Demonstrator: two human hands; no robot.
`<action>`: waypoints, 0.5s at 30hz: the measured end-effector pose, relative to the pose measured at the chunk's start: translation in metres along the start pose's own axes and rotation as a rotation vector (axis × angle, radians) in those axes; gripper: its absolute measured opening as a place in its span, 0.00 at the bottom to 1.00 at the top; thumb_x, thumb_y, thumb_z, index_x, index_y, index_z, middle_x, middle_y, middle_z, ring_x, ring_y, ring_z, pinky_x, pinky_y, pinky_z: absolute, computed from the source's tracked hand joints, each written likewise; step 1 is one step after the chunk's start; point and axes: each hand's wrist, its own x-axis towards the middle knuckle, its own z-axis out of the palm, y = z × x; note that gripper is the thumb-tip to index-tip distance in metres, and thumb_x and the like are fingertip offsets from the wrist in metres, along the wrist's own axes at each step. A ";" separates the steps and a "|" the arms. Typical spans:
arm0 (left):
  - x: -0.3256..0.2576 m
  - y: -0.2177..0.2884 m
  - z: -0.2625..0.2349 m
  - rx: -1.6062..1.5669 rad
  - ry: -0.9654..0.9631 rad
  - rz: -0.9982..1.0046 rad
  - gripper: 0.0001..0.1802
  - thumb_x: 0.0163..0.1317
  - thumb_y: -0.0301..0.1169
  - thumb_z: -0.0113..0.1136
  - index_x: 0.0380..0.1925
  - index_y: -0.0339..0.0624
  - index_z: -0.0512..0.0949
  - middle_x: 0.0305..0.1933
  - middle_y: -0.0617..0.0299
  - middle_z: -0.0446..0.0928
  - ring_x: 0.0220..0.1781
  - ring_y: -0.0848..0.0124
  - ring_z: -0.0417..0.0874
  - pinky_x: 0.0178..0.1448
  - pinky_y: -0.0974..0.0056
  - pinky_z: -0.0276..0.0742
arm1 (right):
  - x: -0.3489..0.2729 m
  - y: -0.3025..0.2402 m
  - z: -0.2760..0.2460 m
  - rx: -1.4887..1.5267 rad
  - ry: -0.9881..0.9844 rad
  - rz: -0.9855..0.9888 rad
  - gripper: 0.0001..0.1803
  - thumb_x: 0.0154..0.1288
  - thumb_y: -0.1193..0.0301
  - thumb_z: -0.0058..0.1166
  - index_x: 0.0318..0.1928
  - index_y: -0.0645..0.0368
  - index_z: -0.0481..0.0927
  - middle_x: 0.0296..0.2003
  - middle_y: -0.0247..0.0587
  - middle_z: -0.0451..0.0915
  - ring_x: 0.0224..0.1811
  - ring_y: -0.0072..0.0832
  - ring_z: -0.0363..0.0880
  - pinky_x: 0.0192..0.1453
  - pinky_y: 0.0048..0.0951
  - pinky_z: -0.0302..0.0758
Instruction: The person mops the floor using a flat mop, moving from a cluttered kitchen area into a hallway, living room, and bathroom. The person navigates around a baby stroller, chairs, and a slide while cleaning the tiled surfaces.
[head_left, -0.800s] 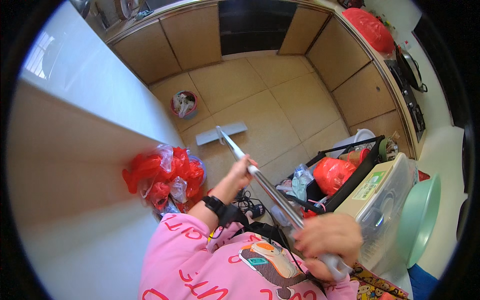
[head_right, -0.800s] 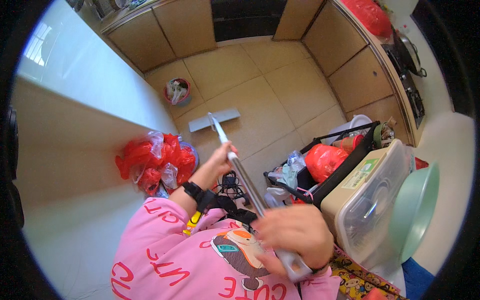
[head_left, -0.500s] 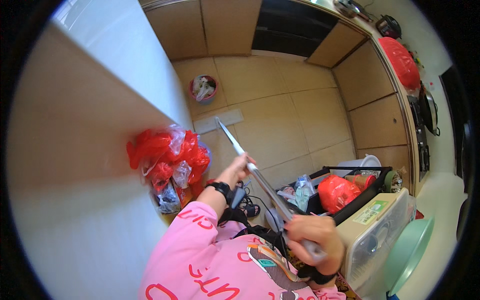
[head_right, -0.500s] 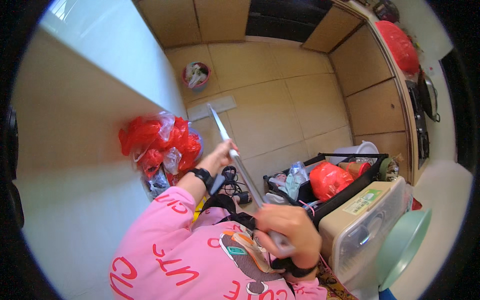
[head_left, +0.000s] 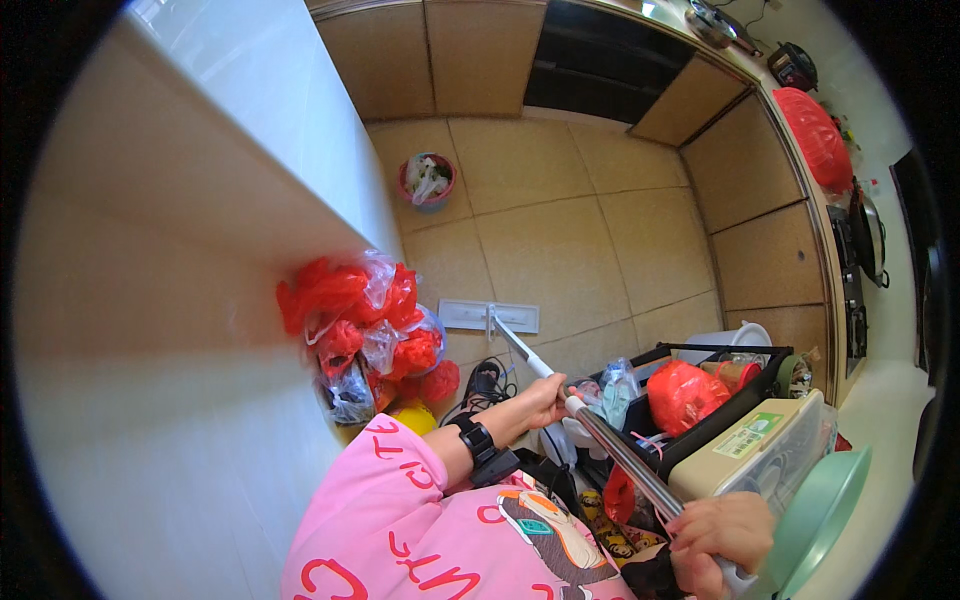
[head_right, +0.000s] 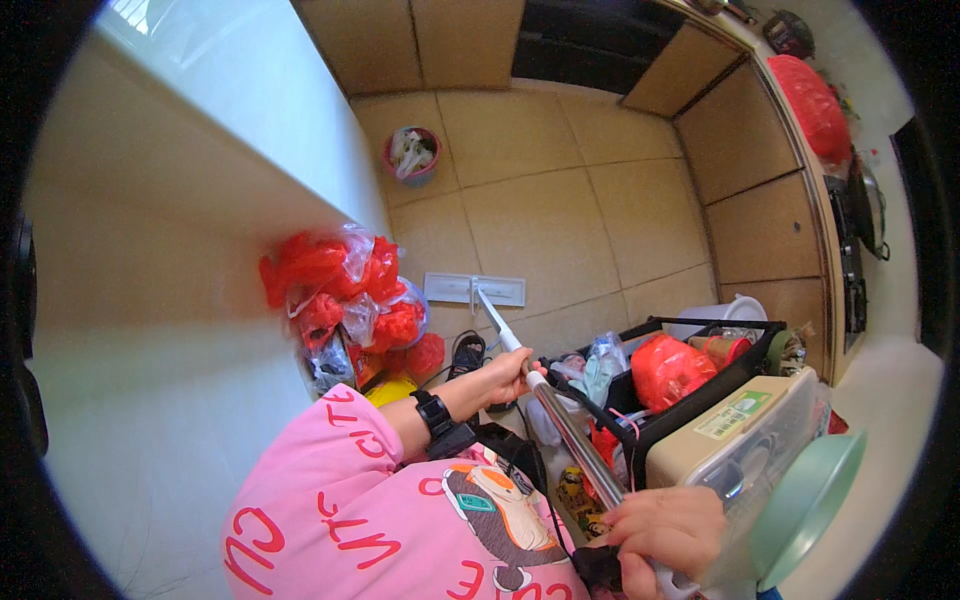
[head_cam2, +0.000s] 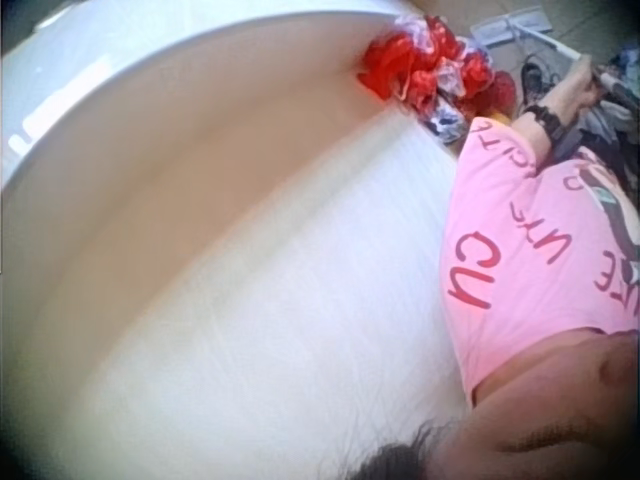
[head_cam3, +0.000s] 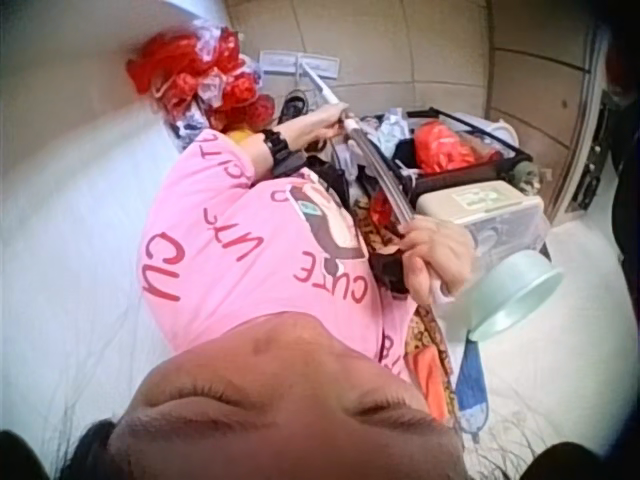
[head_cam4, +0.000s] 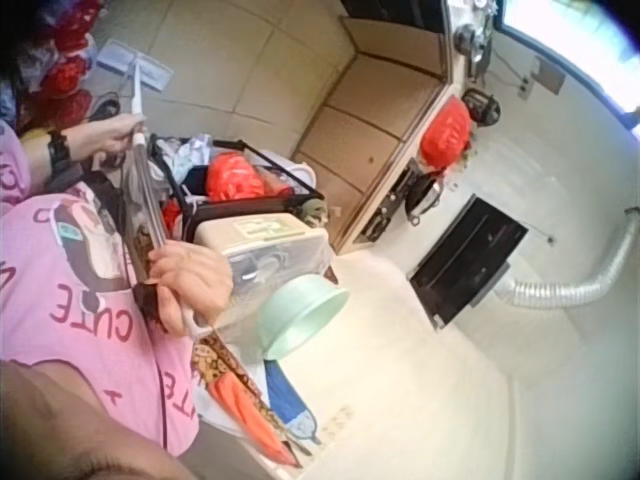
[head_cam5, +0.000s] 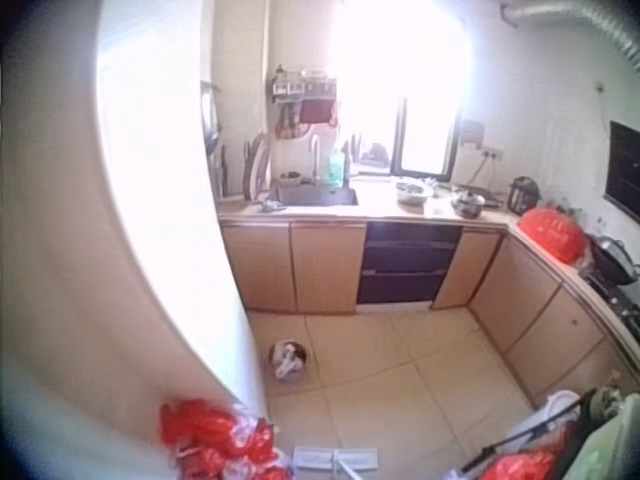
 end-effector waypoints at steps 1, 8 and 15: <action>-0.002 -0.001 0.003 0.017 -0.007 0.015 0.14 0.64 0.38 0.43 0.41 0.38 0.61 0.31 0.60 0.72 0.33 0.66 0.80 0.32 0.61 0.82 | -0.002 0.003 0.000 0.037 0.007 -0.065 0.05 0.44 0.78 0.47 0.17 0.65 0.68 0.15 0.45 0.73 0.18 0.38 0.76 0.24 0.33 0.75; 0.000 0.036 0.021 0.150 0.051 0.171 0.17 0.66 0.43 0.38 0.39 0.38 0.63 0.30 0.59 0.74 0.32 0.62 0.81 0.36 0.57 0.82 | 0.007 0.018 0.000 0.110 0.008 -0.170 0.10 0.47 0.71 0.52 0.15 0.62 0.69 0.15 0.41 0.73 0.18 0.35 0.75 0.24 0.31 0.74; 0.041 0.104 -0.032 -0.160 -0.094 0.403 0.10 0.63 0.38 0.43 0.30 0.43 0.64 0.24 0.61 0.71 0.28 0.65 0.78 0.33 0.58 0.79 | 0.023 0.102 0.064 0.457 0.171 -0.092 0.19 0.44 0.58 0.60 0.13 0.58 0.69 0.12 0.35 0.69 0.15 0.33 0.72 0.22 0.29 0.69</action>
